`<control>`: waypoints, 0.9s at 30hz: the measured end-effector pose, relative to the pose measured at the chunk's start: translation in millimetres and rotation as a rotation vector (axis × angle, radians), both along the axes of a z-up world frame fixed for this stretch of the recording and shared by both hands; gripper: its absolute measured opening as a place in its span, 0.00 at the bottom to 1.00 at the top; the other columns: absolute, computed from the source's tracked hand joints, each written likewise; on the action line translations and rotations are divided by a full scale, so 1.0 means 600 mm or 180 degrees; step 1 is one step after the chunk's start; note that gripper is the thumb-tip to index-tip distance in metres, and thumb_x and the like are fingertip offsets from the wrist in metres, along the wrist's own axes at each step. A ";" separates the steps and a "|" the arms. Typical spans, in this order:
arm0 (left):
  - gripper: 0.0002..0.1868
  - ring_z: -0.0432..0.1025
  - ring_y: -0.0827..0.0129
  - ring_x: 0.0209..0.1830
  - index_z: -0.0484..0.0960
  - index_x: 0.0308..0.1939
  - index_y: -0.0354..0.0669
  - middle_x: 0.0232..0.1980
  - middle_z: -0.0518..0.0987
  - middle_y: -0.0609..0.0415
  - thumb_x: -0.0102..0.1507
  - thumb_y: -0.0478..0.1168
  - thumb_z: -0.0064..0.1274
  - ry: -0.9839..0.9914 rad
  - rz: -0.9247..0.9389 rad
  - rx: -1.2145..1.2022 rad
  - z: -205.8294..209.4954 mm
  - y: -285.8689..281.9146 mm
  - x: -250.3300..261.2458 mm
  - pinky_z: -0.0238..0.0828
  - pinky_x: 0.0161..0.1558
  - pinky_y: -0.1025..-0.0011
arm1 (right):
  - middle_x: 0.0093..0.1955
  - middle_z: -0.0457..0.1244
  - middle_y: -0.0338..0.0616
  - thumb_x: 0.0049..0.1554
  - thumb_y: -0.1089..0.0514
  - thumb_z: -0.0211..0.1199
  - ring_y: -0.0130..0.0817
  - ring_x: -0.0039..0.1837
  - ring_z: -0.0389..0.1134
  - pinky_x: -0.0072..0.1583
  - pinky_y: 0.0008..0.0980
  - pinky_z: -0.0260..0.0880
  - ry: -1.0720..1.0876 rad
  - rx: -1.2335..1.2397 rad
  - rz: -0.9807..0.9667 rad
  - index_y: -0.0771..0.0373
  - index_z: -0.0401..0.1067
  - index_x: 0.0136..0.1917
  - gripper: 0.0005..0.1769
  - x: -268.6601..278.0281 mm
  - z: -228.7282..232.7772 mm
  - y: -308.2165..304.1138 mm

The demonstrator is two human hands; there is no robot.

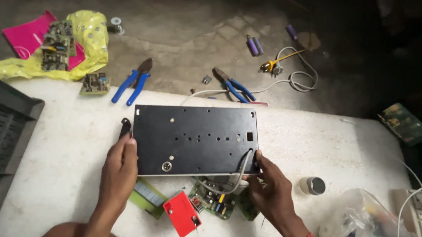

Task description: Repairing an electronic device by assembling internal components and circuit boards into a casing.

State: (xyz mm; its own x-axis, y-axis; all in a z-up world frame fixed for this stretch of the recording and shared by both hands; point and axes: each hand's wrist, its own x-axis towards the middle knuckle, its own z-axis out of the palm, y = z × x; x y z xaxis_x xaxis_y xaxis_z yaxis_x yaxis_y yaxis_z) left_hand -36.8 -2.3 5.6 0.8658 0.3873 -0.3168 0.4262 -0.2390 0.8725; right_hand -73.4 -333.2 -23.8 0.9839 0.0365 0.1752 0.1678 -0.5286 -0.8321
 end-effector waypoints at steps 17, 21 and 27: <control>0.28 0.60 0.68 0.75 0.59 0.77 0.46 0.76 0.67 0.52 0.72 0.41 0.32 -0.0489 -0.0412 -0.0989 -0.042 -0.001 0.001 0.53 0.71 0.69 | 0.63 0.70 0.49 0.63 0.54 0.57 0.31 0.58 0.70 0.59 0.33 0.71 0.1457 0.1430 -0.0278 0.64 0.64 0.76 0.29 0.047 0.040 0.001; 0.29 0.60 0.70 0.75 0.59 0.78 0.47 0.76 0.66 0.54 0.71 0.39 0.34 -0.0530 -0.0391 -0.1344 -0.048 0.004 -0.003 0.54 0.71 0.71 | 0.63 0.70 0.44 0.62 0.56 0.57 0.26 0.58 0.71 0.62 0.32 0.74 0.1425 0.1575 -0.0023 0.63 0.62 0.76 0.30 0.048 0.057 0.001; 0.29 0.58 0.69 0.77 0.58 0.78 0.43 0.79 0.63 0.53 0.71 0.39 0.37 -0.1014 -0.0449 -0.1426 -0.068 0.003 -0.011 0.51 0.74 0.71 | 0.60 0.72 0.47 0.62 0.58 0.59 0.27 0.56 0.71 0.60 0.31 0.74 0.1380 0.1565 -0.0041 0.63 0.63 0.76 0.30 0.044 0.035 -0.012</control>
State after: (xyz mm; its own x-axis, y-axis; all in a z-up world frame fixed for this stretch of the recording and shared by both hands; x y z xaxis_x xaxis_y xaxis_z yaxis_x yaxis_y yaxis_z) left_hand -43.4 -0.5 -35.5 0.9791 0.1488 -0.1384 0.1162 0.1485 0.9821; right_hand -47.1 -340.1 -2.6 0.9689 0.0411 -0.2441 -0.2410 -0.0690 -0.9681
